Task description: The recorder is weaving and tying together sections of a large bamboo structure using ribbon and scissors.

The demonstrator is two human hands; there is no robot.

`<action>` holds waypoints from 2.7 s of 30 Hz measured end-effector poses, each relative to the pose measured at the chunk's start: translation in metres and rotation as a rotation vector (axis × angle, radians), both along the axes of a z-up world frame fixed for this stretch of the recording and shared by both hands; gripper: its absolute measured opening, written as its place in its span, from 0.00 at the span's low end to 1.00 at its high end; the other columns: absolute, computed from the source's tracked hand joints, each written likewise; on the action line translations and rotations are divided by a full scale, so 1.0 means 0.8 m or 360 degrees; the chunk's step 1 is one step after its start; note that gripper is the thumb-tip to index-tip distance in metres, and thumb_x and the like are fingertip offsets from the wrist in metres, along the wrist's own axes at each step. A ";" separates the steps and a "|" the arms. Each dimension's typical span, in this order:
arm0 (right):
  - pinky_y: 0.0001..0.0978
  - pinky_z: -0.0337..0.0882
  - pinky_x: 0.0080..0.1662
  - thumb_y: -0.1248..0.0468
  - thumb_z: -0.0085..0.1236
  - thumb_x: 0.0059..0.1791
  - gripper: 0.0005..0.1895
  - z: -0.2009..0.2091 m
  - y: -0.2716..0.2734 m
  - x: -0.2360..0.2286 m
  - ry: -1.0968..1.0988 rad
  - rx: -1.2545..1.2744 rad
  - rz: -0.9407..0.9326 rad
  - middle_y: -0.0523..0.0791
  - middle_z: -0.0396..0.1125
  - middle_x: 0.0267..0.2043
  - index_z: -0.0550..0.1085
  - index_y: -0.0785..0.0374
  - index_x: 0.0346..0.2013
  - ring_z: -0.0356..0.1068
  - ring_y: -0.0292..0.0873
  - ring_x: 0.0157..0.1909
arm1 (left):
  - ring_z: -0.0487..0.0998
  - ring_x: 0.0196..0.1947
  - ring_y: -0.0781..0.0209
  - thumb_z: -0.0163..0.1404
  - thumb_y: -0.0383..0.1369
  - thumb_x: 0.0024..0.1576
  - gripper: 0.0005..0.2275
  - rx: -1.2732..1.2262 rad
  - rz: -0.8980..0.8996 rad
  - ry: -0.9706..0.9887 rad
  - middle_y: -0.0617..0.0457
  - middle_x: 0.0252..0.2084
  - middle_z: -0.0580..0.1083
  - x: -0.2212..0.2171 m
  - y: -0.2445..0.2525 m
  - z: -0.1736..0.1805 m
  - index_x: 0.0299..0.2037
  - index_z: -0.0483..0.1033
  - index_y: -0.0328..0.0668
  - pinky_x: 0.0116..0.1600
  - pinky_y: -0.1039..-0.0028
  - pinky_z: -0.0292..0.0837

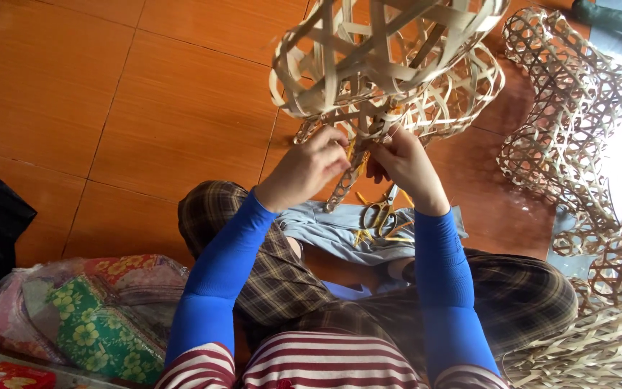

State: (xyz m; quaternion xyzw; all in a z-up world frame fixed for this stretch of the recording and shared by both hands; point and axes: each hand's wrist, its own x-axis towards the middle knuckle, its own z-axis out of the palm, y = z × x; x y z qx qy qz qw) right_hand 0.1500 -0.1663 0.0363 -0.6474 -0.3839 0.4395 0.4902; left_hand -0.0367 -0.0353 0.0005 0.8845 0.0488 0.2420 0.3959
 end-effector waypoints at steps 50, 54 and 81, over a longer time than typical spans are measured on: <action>0.32 0.75 0.45 0.81 0.59 0.50 0.13 -0.010 -0.023 -0.033 -0.1096 0.0765 -0.0252 0.50 0.71 0.44 0.77 0.70 0.48 0.75 0.47 0.43 | 0.79 0.43 0.57 0.58 0.27 0.60 0.07 0.0774 0.0323 -0.0568 0.50 0.46 0.72 0.041 -0.017 -0.039 0.46 0.76 0.38 0.42 0.70 0.81; 0.34 0.75 0.46 0.81 0.59 0.50 0.11 0.005 -0.024 -0.048 -0.1229 0.0789 -0.0263 0.50 0.70 0.45 0.76 0.69 0.46 0.74 0.48 0.45 | 0.79 0.46 0.56 0.57 0.25 0.60 0.07 0.0840 0.0312 -0.0490 0.48 0.48 0.73 0.027 -0.019 -0.018 0.46 0.76 0.35 0.46 0.71 0.82; 0.29 0.67 0.29 0.74 0.42 0.60 0.04 -0.039 -0.011 -0.050 0.0031 0.0955 -0.0303 0.47 0.68 0.43 0.62 0.65 0.42 0.65 0.36 0.27 | 0.82 0.42 0.55 0.52 0.19 0.60 0.07 -0.0337 -0.0205 0.0014 0.48 0.42 0.77 0.020 0.021 -0.009 0.46 0.74 0.36 0.48 0.70 0.80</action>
